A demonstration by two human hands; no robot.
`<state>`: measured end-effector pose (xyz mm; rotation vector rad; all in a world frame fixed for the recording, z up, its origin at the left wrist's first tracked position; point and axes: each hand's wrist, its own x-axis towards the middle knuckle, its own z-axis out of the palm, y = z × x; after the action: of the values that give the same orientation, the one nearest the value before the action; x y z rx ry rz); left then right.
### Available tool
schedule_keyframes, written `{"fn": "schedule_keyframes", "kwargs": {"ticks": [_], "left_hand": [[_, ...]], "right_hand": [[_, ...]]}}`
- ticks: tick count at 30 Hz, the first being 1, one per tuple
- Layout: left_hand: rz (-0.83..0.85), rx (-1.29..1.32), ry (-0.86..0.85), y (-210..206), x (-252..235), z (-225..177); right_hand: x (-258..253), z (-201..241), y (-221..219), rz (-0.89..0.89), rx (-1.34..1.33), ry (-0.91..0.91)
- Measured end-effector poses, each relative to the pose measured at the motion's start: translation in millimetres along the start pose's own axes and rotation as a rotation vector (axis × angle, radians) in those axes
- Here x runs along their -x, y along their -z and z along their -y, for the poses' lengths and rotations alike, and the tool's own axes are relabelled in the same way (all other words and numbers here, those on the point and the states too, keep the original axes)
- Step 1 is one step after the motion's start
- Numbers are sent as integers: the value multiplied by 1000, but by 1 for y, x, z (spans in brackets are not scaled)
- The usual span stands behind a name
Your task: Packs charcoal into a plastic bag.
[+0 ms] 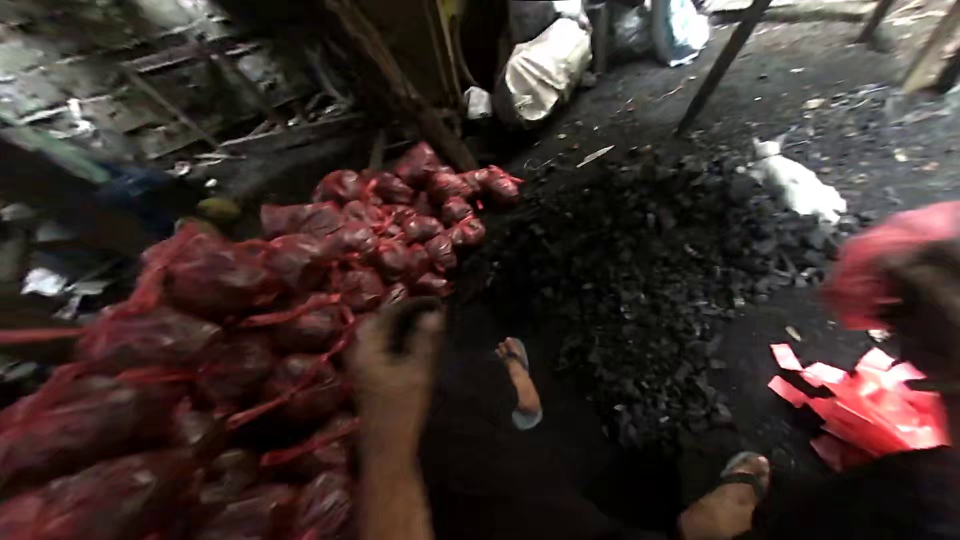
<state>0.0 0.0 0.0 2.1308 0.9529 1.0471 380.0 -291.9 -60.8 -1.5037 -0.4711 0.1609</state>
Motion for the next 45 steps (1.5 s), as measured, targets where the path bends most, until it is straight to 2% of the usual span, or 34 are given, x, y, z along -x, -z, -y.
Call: {"fn": "schedule_keyframes", "kwargs": {"ticks": [2,3,4,6,7,9,11,13,15,17,20,23,25,28,29,30,33,35,37,38,40,43,45], "left_hand": [[387,198,106,-76,7,-22],[587,300,185,-108,12,-26],[711,419,275,-136,19,-30],[706,632,471,-179,33,-33],[645,667,517,-195,36,-31],[556,632,530,-210,37,-21],[533,606,553,-207,34,-18],[497,670,574,-197,32,-22],[390,825,609,-188,29,-28],[264,994,641,-181,23,-29],[126,1160,720,-174,14,-22],[116,1218,759,-181,16,1],[131,1205,844,-189,23,17],[57,997,999,-203,33,41],[8,859,986,-206,36,46],[-29,702,904,-207,40,51],[54,280,496,-202,44,53],[369,137,389,-196,46,27],[787,156,415,-199,46,5],[912,192,431,-204,47,2],[962,316,475,-209,48,-3],[877,576,574,-206,46,-8],[769,725,705,-198,39,-11]], "right_hand": [[41,14,-69,136,7,-64],[55,12,-92,260,-6,-98],[62,6,-106,423,-19,-123],[66,-6,-117,693,3,-156],[66,-13,-117,711,14,-166],[65,-28,-109,551,-27,-232],[64,-46,-97,299,-6,-323],[66,-64,-88,160,107,-401],[70,-82,-83,169,145,-506],[76,-92,-88,159,54,-618],[82,-93,-98,186,-283,-762],[86,-83,-108,294,-498,-764],[86,-81,-114,389,-443,-681],[84,-81,-128,226,-324,-690],[84,-88,-131,173,-296,-691],[85,-95,-131,149,-255,-683],[91,-100,-132,158,-192,-669],[96,-95,-136,190,-232,-663],[101,-85,-143,266,-248,-657],[101,-80,-145,312,-263,-662],[100,-71,-147,372,-317,-701],[94,-65,-139,408,-287,-737],[87,-69,-130,410,-208,-668]]}}
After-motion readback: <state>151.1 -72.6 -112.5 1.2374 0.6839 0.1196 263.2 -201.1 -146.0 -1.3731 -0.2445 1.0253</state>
